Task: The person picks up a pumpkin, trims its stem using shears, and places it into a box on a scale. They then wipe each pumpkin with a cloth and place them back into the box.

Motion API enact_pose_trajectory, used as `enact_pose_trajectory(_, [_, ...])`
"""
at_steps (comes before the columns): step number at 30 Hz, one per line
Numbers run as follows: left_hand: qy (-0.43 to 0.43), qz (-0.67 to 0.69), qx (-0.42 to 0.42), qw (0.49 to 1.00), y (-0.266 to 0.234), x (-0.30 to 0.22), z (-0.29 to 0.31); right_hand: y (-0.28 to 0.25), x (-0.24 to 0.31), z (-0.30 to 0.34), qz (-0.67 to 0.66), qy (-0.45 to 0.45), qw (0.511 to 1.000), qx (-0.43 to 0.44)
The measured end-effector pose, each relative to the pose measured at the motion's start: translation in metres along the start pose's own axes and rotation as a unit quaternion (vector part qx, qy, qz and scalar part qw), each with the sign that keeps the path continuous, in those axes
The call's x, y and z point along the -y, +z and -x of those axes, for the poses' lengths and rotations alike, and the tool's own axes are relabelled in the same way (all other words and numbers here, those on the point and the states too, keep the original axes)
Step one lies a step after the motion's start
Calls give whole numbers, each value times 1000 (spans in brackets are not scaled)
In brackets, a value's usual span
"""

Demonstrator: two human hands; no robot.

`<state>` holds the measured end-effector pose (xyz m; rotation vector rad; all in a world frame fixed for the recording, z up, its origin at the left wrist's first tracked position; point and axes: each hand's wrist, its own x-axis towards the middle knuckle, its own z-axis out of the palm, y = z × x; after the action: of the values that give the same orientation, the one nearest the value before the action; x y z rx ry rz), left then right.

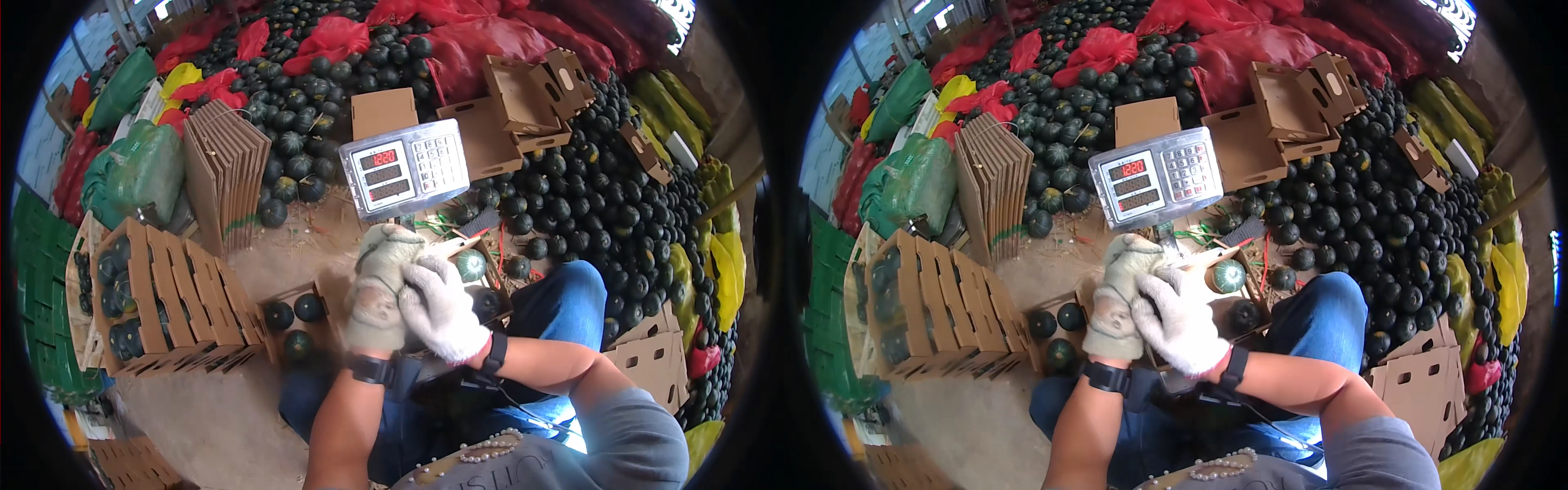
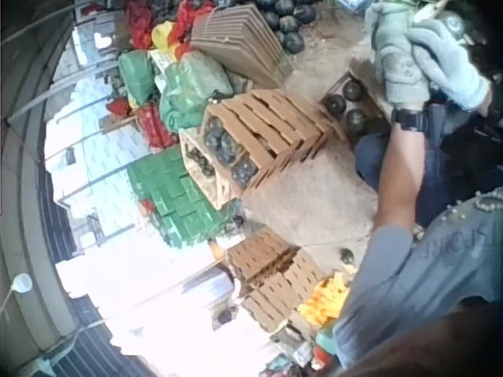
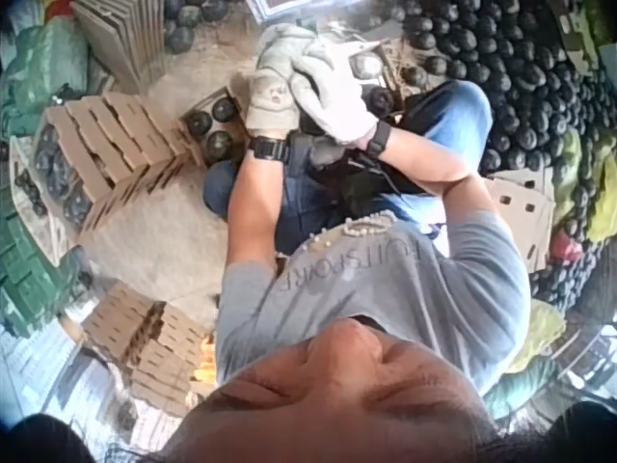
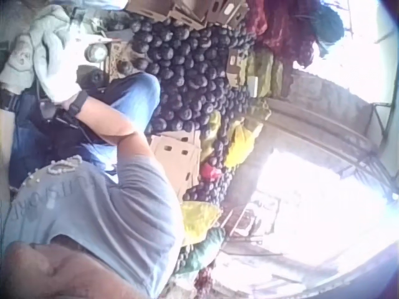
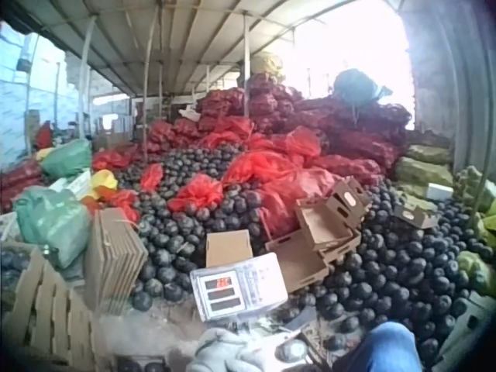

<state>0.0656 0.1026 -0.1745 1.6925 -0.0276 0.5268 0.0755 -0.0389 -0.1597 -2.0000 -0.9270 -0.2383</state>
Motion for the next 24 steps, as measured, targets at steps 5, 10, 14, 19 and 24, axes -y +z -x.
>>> enact_pose_trajectory(5, [-121, 157, -176, 964, 23, -18, 37, 28, -4, -3, -273, 192, 931, -149])
enact_pose_trajectory(10, [-152, 254, -176, 939, 9, -47, 7, -21, 3, -14, -13, 45, 991, 124])
enact_pose_trajectory(14, [-209, 448, 5, 869, -8, -30, -8, -18, 0, -11, -139, 112, 965, 192])
enact_pose_trajectory(19, [-81, 91, -173, 977, 15, -19, 27, -2, -6, -3, -478, 393, 781, 84])
enact_pose_trajectory(24, [-147, 175, -77, 970, 11, -35, 7, -22, -14, -7, -83, 66, 975, 196])
